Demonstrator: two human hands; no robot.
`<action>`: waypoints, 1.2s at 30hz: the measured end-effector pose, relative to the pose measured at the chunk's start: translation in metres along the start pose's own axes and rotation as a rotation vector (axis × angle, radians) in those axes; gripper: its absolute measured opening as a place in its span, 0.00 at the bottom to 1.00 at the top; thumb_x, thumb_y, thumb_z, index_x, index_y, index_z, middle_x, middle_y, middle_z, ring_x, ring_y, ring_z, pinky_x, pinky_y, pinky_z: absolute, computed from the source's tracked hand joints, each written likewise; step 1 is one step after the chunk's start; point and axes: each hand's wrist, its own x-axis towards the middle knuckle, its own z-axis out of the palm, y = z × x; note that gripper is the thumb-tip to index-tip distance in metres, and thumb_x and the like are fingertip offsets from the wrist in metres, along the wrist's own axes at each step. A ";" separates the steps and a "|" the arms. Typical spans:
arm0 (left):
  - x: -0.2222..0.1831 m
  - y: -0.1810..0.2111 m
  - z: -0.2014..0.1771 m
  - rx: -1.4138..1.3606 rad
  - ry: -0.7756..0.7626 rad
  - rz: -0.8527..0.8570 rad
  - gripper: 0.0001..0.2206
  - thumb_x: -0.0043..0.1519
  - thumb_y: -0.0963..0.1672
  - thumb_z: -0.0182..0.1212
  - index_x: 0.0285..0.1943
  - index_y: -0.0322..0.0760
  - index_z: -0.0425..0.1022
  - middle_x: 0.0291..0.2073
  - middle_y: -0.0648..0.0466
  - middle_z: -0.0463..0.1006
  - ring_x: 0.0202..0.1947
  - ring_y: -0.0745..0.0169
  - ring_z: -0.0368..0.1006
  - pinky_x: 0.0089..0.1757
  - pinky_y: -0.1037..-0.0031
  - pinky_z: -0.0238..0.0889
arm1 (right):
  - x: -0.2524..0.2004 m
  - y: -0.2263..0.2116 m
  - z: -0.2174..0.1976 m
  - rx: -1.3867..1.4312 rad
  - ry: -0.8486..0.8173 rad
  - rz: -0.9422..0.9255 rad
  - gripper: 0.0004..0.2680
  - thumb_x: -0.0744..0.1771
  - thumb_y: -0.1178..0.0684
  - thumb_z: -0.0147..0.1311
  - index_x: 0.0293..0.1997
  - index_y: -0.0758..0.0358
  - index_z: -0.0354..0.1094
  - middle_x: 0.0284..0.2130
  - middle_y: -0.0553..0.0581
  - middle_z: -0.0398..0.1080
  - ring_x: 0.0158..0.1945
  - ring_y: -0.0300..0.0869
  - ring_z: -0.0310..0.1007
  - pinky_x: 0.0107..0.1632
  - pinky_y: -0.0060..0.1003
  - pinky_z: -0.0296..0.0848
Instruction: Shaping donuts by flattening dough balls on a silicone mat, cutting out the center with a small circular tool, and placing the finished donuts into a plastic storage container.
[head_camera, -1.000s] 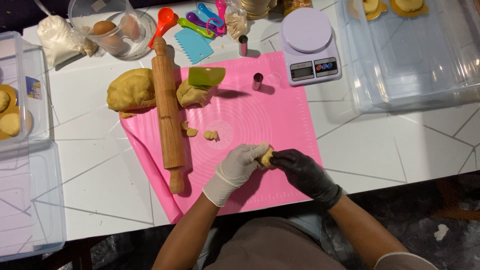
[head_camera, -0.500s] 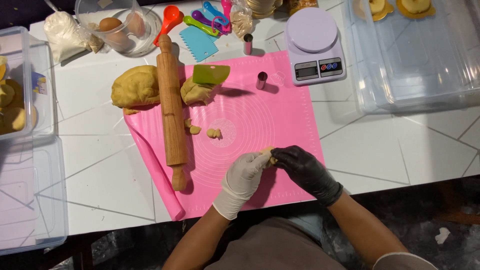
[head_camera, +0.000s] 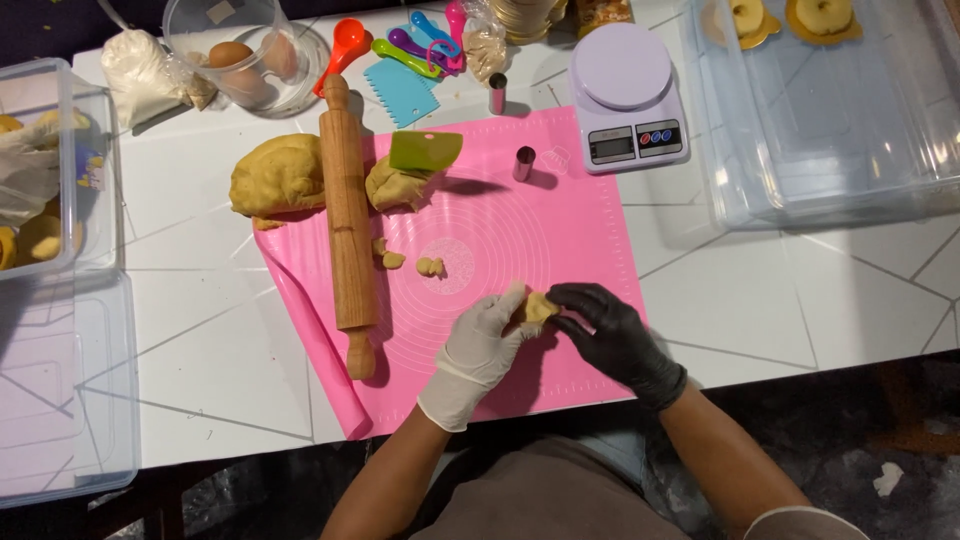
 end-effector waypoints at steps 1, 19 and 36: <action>-0.002 0.005 -0.002 -0.025 -0.022 -0.064 0.20 0.55 0.51 0.74 0.55 0.49 0.79 0.37 0.58 0.79 0.42 0.59 0.78 0.45 0.69 0.72 | 0.002 0.001 -0.005 0.128 -0.006 0.118 0.11 0.64 0.58 0.64 0.52 0.64 0.74 0.47 0.58 0.76 0.47 0.49 0.79 0.44 0.36 0.81; 0.003 -0.030 0.025 -0.420 0.193 0.226 0.23 0.49 0.36 0.77 0.55 0.38 0.79 0.41 0.48 0.79 0.47 0.50 0.78 0.48 0.65 0.76 | 0.021 -0.027 -0.005 0.570 0.049 0.451 0.10 0.61 0.64 0.67 0.46 0.69 0.78 0.40 0.64 0.78 0.38 0.46 0.81 0.40 0.42 0.84; -0.011 0.003 -0.014 -0.001 0.138 0.189 0.24 0.56 0.54 0.70 0.60 0.45 0.77 0.42 0.56 0.83 0.46 0.62 0.80 0.48 0.70 0.74 | 0.009 0.005 0.003 0.378 -0.200 0.476 0.15 0.61 0.60 0.68 0.53 0.64 0.76 0.45 0.62 0.76 0.43 0.49 0.80 0.45 0.43 0.83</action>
